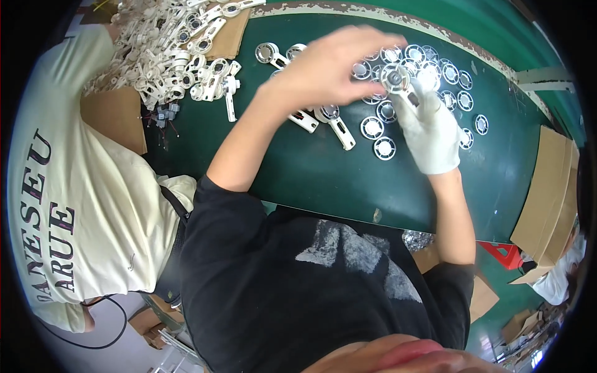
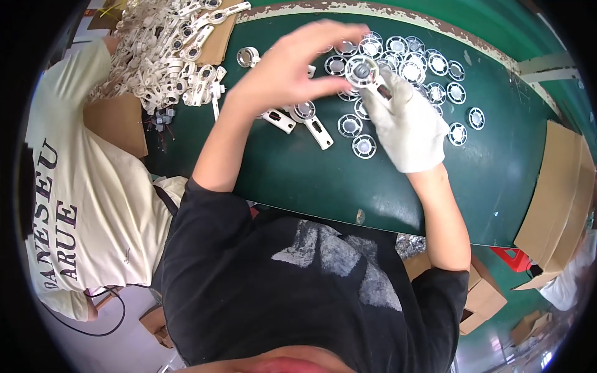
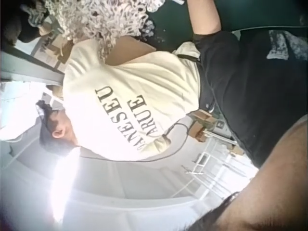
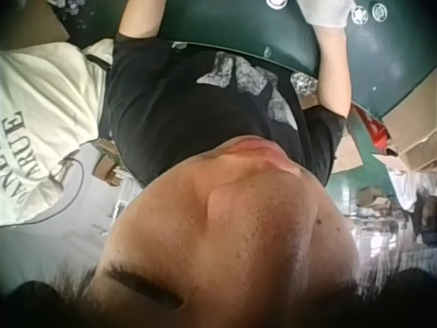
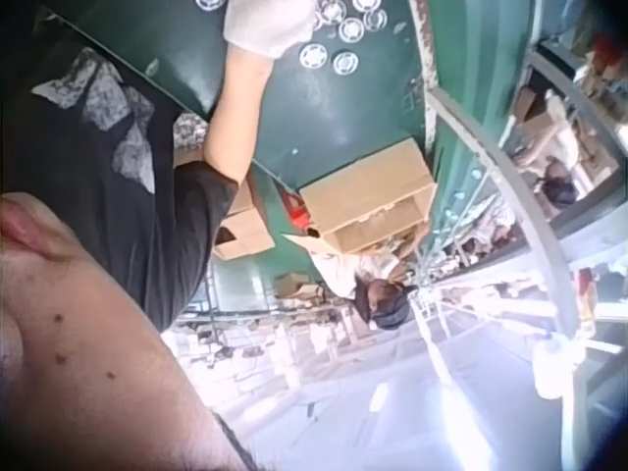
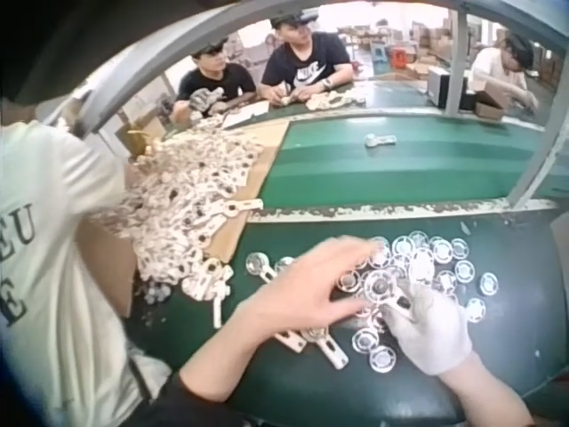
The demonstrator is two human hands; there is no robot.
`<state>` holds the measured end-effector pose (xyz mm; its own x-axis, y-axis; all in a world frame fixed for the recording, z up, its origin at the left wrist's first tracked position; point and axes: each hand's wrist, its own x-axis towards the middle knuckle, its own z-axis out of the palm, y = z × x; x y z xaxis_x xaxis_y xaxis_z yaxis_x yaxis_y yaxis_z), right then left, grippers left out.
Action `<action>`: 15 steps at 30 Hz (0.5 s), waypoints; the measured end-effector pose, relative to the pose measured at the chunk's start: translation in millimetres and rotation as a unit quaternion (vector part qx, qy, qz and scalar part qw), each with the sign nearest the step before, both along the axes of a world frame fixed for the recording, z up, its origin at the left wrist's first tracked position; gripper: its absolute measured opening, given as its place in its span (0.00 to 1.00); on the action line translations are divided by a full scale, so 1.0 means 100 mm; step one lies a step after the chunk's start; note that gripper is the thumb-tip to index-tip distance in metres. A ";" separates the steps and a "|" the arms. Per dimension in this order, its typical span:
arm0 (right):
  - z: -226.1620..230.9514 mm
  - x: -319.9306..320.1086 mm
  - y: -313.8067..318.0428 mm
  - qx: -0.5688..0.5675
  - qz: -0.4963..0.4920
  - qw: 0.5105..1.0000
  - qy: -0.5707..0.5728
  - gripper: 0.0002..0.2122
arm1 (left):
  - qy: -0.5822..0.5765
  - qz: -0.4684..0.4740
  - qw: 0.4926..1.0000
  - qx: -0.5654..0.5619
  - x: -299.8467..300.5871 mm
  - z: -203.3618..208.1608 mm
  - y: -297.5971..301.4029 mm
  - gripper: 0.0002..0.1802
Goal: The person assembles small circular components into white plastic housings by hand on a production line.
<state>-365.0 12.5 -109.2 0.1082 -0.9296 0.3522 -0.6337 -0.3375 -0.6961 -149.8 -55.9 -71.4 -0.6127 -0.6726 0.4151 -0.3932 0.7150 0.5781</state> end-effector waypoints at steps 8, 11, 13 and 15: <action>0.12 -0.08 -0.11 0.119 -0.067 0.991 -0.013 0.19 | -0.230 0.126 0.965 -0.022 0.29 -0.42 -0.37 0.23; 0.12 -0.08 -0.11 0.109 -0.064 0.992 0.030 0.19 | -0.196 0.145 0.969 -0.045 0.31 -0.49 -0.39 0.21; 0.18 -0.07 -0.12 0.098 -0.053 0.993 0.034 0.18 | -0.157 0.167 0.972 -0.043 0.28 -0.43 -0.37 0.20; 0.13 -0.09 -0.11 0.076 -0.067 0.994 0.036 0.17 | -0.107 0.145 0.981 -0.077 0.20 -0.28 -0.29 0.21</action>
